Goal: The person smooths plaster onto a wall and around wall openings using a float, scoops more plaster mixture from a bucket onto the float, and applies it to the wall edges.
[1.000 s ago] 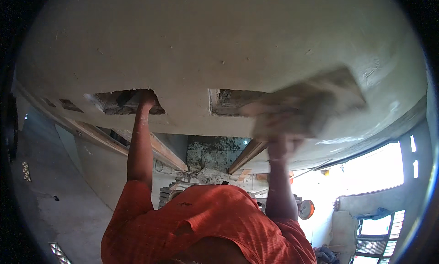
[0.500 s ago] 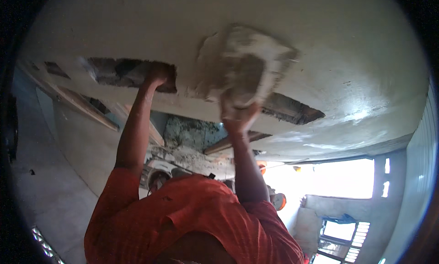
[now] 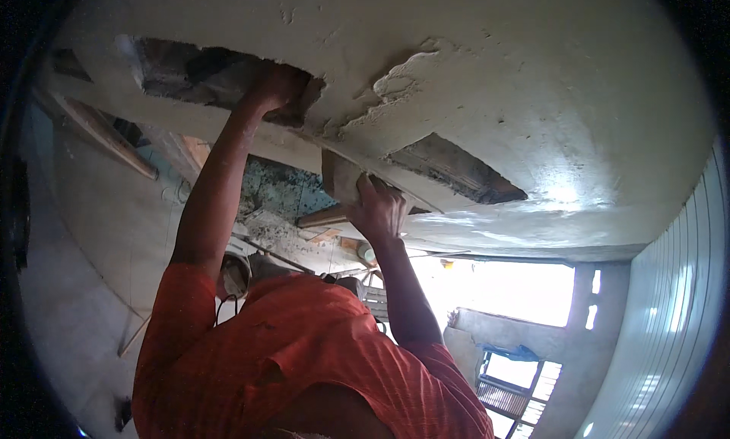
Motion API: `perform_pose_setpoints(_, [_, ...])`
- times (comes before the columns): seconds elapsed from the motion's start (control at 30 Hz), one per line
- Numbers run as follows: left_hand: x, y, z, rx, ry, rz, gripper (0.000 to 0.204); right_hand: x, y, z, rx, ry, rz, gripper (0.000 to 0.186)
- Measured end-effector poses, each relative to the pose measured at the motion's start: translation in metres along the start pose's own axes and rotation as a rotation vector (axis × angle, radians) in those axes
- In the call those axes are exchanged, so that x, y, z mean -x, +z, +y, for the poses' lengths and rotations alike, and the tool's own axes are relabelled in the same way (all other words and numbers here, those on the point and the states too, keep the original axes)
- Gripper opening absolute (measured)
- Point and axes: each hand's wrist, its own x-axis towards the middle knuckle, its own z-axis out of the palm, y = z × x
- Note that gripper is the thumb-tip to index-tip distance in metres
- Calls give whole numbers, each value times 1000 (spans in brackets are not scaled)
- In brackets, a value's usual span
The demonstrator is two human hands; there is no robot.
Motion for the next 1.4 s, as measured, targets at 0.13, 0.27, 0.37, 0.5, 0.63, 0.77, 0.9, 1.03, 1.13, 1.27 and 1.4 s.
perform_pose_setpoints(0.13, [-3, -13, 15, -116, 100, -55, 32, -43, -31, -2, -26, -9, 250, 36])
perform_pose_setpoints(0.27, [4, -18, 9, -140, -8, -177, 31, -87, -117, -16, 21, 198, 312, 42])
perform_pose_setpoints(0.37, [0, -27, 12, -221, 37, -240, 31, -99, -151, 3, -292, 238, 500, 36])
perform_pose_setpoints(0.5, [3, -15, 7, -12, -41, 16, 32, -85, -172, 33, -646, 281, 735, 41])
perform_pose_setpoints(0.63, [-7, -26, 13, -180, -15, -306, 34, -32, -150, 65, 77, 292, 639, 28])
perform_pose_setpoints(0.77, [-6, -19, 17, -33, -25, -172, 35, -8, -36, -5, -568, 228, 742, 28])
perform_pose_setpoints(0.9, [1, 0, -2, -79, 57, 52, 36, -45, 16, -67, -1050, 440, 478, 40])
perform_pose_setpoints(1.03, [-4, -5, 0, -30, 52, -7, 36, -47, 33, -33, -666, 404, 554, 34])
perform_pose_setpoints(1.13, [3, -10, 8, 34, -20, 1, 36, -23, 24, 36, -541, 363, 709, 24])
perform_pose_setpoints(1.27, [0, -23, 14, -89, 42, -124, 38, 19, -11, 81, -440, 427, 715, 24])
perform_pose_setpoints(1.4, [-5, -13, 9, -140, 22, -206, 38, 43, 3, 45, -208, 312, 260, 31])
